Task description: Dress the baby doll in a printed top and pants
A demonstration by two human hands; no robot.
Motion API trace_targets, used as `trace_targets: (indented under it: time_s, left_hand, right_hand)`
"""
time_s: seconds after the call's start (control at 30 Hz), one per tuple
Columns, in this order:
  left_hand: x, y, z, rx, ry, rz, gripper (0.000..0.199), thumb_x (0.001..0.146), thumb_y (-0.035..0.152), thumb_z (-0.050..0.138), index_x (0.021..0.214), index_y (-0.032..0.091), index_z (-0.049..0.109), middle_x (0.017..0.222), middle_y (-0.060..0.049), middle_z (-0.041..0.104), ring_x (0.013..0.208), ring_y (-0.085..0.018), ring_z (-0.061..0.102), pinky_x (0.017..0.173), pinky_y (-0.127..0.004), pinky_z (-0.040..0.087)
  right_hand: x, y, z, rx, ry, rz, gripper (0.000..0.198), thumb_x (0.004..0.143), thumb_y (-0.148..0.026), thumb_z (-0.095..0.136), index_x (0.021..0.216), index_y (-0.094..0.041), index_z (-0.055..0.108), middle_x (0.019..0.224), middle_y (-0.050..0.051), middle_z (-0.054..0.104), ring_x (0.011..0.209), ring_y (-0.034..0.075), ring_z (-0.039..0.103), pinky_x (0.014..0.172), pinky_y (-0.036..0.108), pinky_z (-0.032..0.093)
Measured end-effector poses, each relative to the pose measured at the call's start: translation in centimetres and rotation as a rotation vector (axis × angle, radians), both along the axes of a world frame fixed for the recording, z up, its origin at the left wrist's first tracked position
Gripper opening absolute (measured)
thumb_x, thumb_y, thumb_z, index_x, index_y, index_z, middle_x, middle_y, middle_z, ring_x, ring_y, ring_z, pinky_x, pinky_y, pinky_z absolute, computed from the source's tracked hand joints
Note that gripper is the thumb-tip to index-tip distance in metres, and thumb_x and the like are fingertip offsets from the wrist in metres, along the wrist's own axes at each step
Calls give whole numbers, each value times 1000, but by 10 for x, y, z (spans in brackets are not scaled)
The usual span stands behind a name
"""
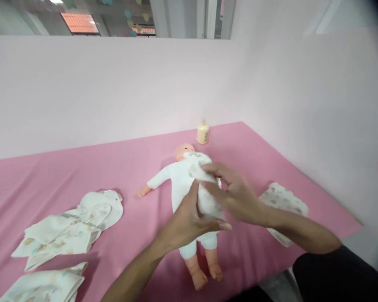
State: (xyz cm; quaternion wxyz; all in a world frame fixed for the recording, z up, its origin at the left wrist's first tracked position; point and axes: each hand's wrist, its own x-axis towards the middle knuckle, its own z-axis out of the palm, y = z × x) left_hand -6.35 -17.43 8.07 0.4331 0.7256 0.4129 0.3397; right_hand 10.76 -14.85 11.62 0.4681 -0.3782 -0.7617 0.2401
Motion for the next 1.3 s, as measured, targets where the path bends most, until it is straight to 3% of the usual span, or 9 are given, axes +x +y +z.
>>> trace_targets:
  time_s: [0.13, 0.33, 0.4, 0.5, 0.7, 0.8, 1.03, 1.13, 1.3]
  left_hand:
    - [-21, 3, 7, -116, -200, 99, 56, 84, 42, 68, 134, 23, 52, 134, -9, 61, 114, -26, 65, 91, -35, 59]
    - [-52, 7, 6, -212, -327, 252, 53, 86, 54, 62, 121, 15, 62, 94, -8, 72, 89, -24, 70, 78, -36, 59]
    - [-57, 6, 4, -223, -370, 161, 53, 87, 58, 59, 119, 15, 64, 90, -7, 71, 88, -23, 69, 78, -35, 58]
    - [-62, 8, 4, -229, -384, 107, 49, 91, 58, 52, 110, 15, 68, 79, -6, 67, 79, -19, 66, 71, -30, 55]
    - [-66, 22, 13, -130, -504, 339, 26, 92, 43, 60, 92, 17, 67, 68, 1, 56, 64, -9, 51, 60, -20, 45]
    - [-69, 29, 16, -89, -570, 377, 24, 92, 39, 61, 87, 16, 66, 68, 0, 54, 62, -8, 49, 59, -20, 45]
    - [-95, 39, 30, 168, -923, 696, 11, 82, 15, 54, 72, 13, 56, 69, 0, 53, 66, -9, 54, 58, -20, 45]
    - [-101, 37, 36, 207, -867, 825, 14, 79, 13, 52, 65, 15, 48, 62, 2, 44, 60, -8, 47, 53, -21, 41]
    - [-100, 28, 37, 279, -685, 819, 26, 84, 20, 56, 62, 17, 43, 53, 4, 35, 50, -5, 36, 46, -18, 30]
  right_hand:
    - [-11, -8, -10, -47, 97, 283, 40, 98, -33, 50, 133, -51, 53, 103, -8, 71, 94, 22, 68, 84, 47, 59]
    - [-4, -7, -16, 70, 104, -132, 55, 85, -35, 73, 135, -45, 54, 132, 0, 60, 123, 30, 57, 101, 56, 50]
    - [-5, -5, -19, -19, 47, -96, 59, 83, -38, 75, 137, -42, 52, 129, 2, 62, 117, 29, 60, 96, 53, 53]
    - [-4, -2, -20, -76, 52, -63, 25, 91, -35, 64, 116, -33, 67, 104, 2, 69, 93, 22, 65, 81, 41, 56]
    - [7, 2, -14, -138, 252, -344, 18, 93, -38, 62, 89, -23, 70, 81, 1, 67, 71, 15, 60, 58, 26, 46]
    - [12, 10, -14, -226, 360, -339, 26, 92, -43, 61, 79, -21, 66, 70, 0, 62, 62, 13, 55, 52, 25, 42]
    - [35, 39, -22, -182, 776, -433, 13, 87, -37, 64, 88, -24, 64, 68, -3, 51, 59, 13, 51, 48, 25, 41]
    - [43, 44, -21, -142, 733, -495, 12, 87, -36, 60, 87, -25, 64, 71, 0, 54, 61, 16, 51, 49, 28, 43]
    - [49, 52, -24, -257, 640, -507, 13, 86, -36, 60, 86, -24, 66, 73, 1, 58, 62, 17, 54, 50, 29, 45]
